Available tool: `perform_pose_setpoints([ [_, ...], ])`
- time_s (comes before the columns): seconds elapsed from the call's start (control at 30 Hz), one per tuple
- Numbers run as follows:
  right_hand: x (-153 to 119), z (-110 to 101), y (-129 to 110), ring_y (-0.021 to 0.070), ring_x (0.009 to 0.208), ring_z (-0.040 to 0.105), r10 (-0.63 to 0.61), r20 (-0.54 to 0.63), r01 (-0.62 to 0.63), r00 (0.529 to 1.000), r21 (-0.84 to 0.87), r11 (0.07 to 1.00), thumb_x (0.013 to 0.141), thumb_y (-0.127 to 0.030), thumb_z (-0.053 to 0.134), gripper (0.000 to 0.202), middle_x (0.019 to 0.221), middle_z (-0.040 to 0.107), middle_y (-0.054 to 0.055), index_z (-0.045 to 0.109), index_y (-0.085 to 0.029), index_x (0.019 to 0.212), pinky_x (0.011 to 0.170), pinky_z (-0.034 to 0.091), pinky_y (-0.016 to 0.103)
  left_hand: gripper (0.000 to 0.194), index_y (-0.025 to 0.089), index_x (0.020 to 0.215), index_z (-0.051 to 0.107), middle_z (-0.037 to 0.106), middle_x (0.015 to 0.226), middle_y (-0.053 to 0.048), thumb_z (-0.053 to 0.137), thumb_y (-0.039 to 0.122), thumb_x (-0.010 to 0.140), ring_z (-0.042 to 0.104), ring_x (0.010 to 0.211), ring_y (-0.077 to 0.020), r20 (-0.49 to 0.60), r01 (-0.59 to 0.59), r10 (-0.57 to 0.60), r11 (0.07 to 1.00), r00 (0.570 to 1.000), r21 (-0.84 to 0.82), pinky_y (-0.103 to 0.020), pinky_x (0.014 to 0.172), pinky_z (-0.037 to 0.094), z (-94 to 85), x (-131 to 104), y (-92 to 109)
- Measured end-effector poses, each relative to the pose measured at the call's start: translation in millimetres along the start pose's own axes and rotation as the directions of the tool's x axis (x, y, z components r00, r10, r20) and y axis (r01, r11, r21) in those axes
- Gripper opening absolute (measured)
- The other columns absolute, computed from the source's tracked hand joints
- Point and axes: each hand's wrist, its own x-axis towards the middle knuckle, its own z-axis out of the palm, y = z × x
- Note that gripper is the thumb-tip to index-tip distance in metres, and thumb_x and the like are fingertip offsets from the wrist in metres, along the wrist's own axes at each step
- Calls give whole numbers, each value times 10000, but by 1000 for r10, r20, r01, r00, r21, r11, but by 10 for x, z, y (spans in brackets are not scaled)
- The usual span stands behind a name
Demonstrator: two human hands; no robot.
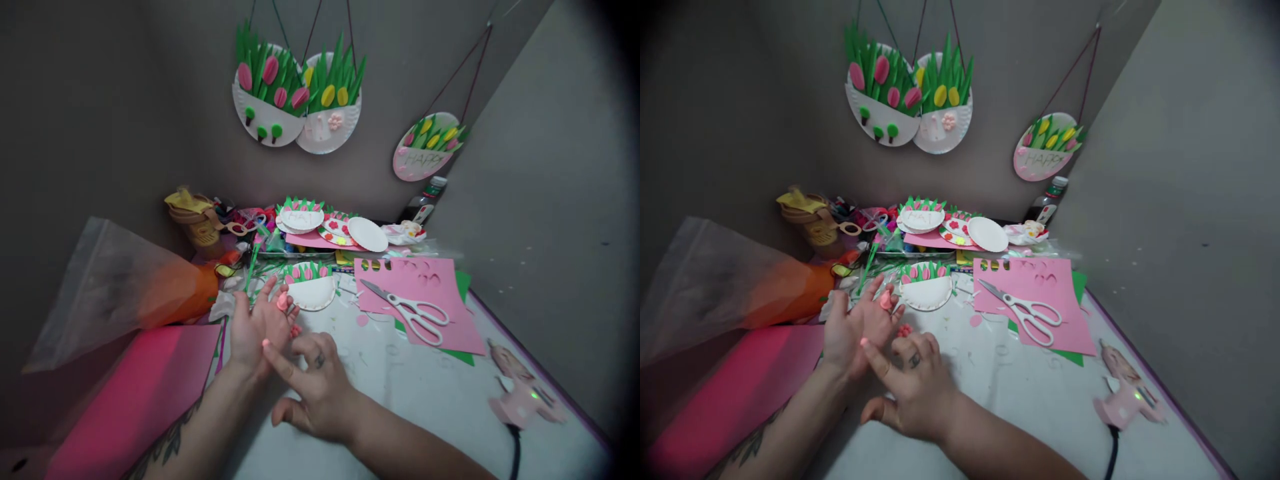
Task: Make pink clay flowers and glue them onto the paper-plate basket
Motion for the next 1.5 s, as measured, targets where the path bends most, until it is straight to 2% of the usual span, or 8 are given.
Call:
perform_pose_setpoints([
  [0.13, 1, 11, -8, 252, 979, 447, 42, 5, -42, 999, 19, 999, 899, -679, 234, 707, 1048, 528, 108, 424, -213, 1396, 856, 396, 426, 563, 189, 1119, 542, 558, 954, -78, 245, 612, 896, 574, 711, -164, -11, 89, -89, 996, 996, 25, -326, 652, 526, -21, 7, 5],
  [0.3, -7, 17, -14, 243, 904, 459, 9, 60, -9, 998, 1, 1000, 889, -691, 250, 744, 957, 540, 95, 356, -198, 1436, 821, 410, 420, 591, 203, 1123, 551, 564, 941, -74, 273, 657, 865, 574, 722, -175, 58, 36, -35, 999, 998, -7, -356, 671, 536, -49, 10, 20],
  [0.53, -20, 16, -12, 259, 931, 450, 34, 56, -33, 998, -22, 999, 915, -637, 281, 732, 993, 543, 120, 326, -135, 1446, 842, 399, 428, 595, 168, 1128, 564, 568, 933, -92, 264, 621, 888, 566, 718, -168, -11, 96, -96, 995, 995, -3, -339, 678, 534, -11, -10, -6],
  [0.73, -17, 18, -8, 273, 969, 444, 44, 40, -43, 998, -35, 998, 901, -666, 265, 718, 1052, 551, 130, 363, -192, 1432, 852, 383, 442, 592, 157, 1115, 555, 567, 922, -94, 237, 606, 899, 562, 683, -165, -26, 175, -175, 984, 984, -3, -345, 630, 532, -24, 6, -15],
  [0.9, -17, 16, 11, 249, 905, 447, 43, 73, -42, 996, -11, 999, 905, -649, 292, 677, 950, 537, 98, 393, -216, 1417, 818, 386, 414, 601, 167, 1114, 559, 567, 934, -90, 260, 634, 882, 579, 728, -176, 43, 77, -76, 996, 996, -37, -353, 667, 535, -36, 4, 10],
  [1.03, -16, 25, 15, 263, 948, 448, 74, 57, -71, 996, -45, 996, 915, -621, 314, 645, 1008, 533, 113, 419, -212, 1402, 843, 383, 433, 591, 155, 1121, 560, 572, 939, -100, 259, 610, 893, 576, 716, -174, 20, 158, -157, 987, 987, -30, -361, 674, 535, -54, 11, 7],
  [1.17, -13, 24, -1, 243, 886, 457, 12, 78, -9, 997, -34, 999, 894, -650, 340, 692, 947, 542, 91, 378, -210, 1428, 821, 399, 413, 609, 165, 1110, 572, 577, 935, -95, 262, 636, 880, 578, 736, -180, 56, 83, -80, 995, 995, -63, -377, 706, 536, -74, 30, 9],
  [1.5, 4, 2, -10, 246, 907, 443, 36, 31, -37, 999, 30, 999, 913, -643, 270, 664, 965, 533, 100, 437, -215, 1392, 820, 402, 426, 593, 165, 1106, 557, 569, 937, -91, 238, 618, 894, 568, 717, -168, 39, 120, -119, 993, 992, -19, -351, 680, 528, -59, 8, -9],
])
